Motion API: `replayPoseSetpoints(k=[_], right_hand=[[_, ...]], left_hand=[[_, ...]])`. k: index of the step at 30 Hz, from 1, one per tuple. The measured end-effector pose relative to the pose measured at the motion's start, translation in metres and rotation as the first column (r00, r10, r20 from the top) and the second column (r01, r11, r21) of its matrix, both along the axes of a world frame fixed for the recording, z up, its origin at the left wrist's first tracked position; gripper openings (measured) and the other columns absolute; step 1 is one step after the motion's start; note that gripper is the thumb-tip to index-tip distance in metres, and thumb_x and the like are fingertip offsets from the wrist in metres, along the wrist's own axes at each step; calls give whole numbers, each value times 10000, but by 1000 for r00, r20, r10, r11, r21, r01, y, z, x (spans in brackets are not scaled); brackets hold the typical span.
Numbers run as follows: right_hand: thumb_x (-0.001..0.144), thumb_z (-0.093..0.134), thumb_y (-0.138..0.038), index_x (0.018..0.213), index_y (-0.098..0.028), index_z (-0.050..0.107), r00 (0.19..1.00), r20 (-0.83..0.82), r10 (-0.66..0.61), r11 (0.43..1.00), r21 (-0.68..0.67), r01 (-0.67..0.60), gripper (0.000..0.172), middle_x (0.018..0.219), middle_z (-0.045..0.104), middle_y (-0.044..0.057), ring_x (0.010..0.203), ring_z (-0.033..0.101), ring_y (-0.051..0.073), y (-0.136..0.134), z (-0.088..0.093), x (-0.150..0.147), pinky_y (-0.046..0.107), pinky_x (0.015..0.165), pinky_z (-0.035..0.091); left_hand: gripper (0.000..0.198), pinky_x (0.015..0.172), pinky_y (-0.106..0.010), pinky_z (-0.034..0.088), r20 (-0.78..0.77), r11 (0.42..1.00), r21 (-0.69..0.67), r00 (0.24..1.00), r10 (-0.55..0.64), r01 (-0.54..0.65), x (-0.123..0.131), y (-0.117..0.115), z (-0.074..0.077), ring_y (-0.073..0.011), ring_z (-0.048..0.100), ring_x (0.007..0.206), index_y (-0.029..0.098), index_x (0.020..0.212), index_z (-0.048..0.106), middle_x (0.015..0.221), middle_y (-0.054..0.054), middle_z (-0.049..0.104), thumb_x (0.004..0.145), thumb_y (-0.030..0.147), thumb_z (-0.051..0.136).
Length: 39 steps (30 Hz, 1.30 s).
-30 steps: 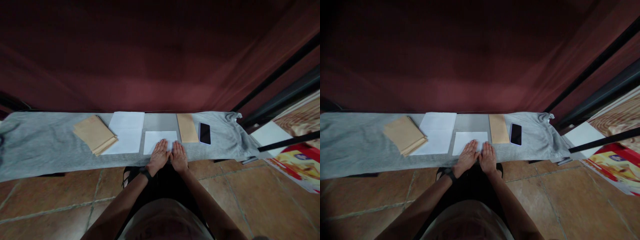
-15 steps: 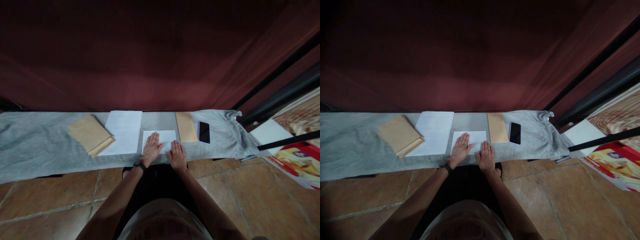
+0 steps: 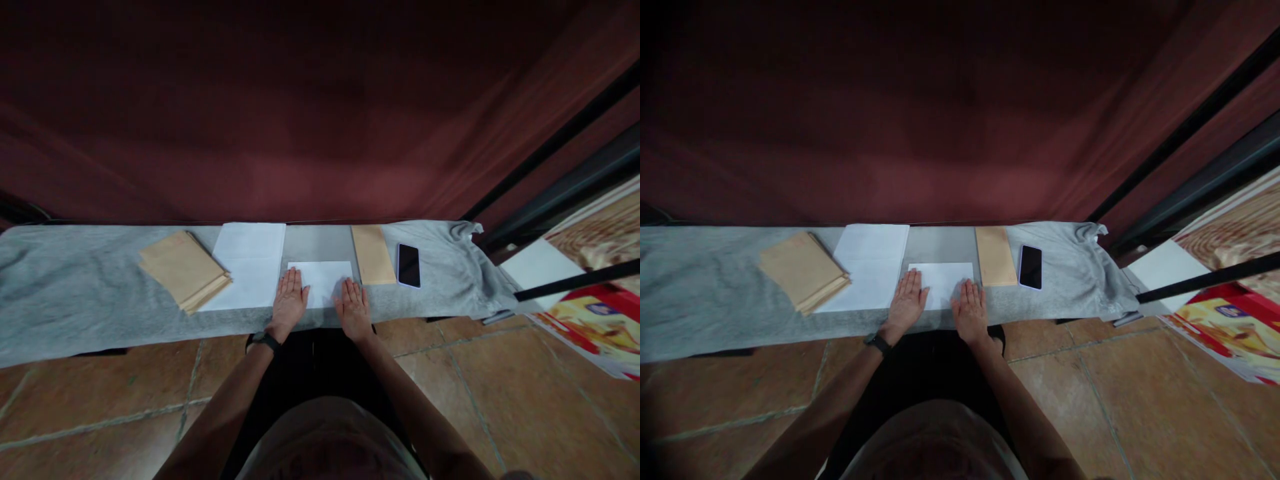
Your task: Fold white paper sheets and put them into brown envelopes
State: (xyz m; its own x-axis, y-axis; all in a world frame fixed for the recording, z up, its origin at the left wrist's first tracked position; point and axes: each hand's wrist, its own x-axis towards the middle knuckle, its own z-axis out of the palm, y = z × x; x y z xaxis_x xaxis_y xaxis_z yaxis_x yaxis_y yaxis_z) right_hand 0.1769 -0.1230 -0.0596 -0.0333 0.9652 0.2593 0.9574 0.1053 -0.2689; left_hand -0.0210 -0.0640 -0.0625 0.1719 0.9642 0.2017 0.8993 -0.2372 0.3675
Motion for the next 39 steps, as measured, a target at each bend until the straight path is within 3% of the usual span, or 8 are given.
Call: replayPoseSetpoints(k=[8,17,24,26,29,31,36,39], right_hand=[[1041,451,-365,1542,-129,389,982,-21,189,981,-35,-190,557,1598,392,173,1491,355,283,22,5,-41,528,1214,284],[1050,419,-384,1563,-95,337,997,-12,71,996,49,-71,595,1605,361,211,1485,357,313,12,-10,-23,534,1197,295],[1037,450,-393,1549,-101,374,997,28,75,997,28,-76,594,1618,329,219,1487,349,331,2,-5,-14,553,1196,286],[1033,456,-423,1539,-110,396,994,36,101,995,15,-102,598,1620,329,216,1489,344,342,-1,-2,-17,561,1204,262],[1014,478,-482,1540,-130,398,991,29,128,992,-2,-128,638,1615,347,206,1495,330,347,-6,1,-22,568,1209,242],[996,507,-498,1550,-131,378,992,17,125,992,-16,-124,677,1611,357,204,1495,330,347,-8,4,-24,563,1210,244],[967,547,-411,1564,-132,351,993,-16,118,992,-43,-119,687,1610,364,192,1471,378,332,-6,12,-30,551,1208,266],[991,478,-338,1540,-151,406,979,-153,134,989,-39,-141,585,1577,434,162,1427,451,296,0,19,-34,498,1202,321]], left_hand=[[612,1219,-528,288,-26,998,0,998,56,-56,1,-15,-2,-336,279,1519,-2,1495,403,1606,-249,330,1001,357,358],[587,1204,-521,321,-3,996,7,996,89,-89,-2,-29,1,-325,330,1501,37,1489,419,1580,-227,396,968,306,385],[593,1141,-498,416,240,979,-106,952,192,-171,-3,-17,22,-362,447,1424,32,1424,487,1494,-258,499,885,275,534],[580,1092,-491,458,406,956,-217,872,273,-199,-6,-9,32,-359,581,1286,61,1358,553,1353,-239,619,827,284,625],[572,992,-445,523,693,908,-382,597,405,-172,-8,-1,42,-293,689,1063,149,1260,621,1113,-120,730,703,232,721],[562,917,-414,554,775,892,-431,452,442,-133,-9,0,46,-262,705,976,170,1218,637,1003,-68,748,663,207,722],[541,728,-369,574,815,863,-502,306,492,-49,-4,-5,55,-229,711,771,147,1163,659,840,-42,743,636,252,725],[488,697,-342,569,837,855,-519,217,502,23,0,-5,69,-221,713,778,154,1108,684,887,-65,753,648,306,745]])
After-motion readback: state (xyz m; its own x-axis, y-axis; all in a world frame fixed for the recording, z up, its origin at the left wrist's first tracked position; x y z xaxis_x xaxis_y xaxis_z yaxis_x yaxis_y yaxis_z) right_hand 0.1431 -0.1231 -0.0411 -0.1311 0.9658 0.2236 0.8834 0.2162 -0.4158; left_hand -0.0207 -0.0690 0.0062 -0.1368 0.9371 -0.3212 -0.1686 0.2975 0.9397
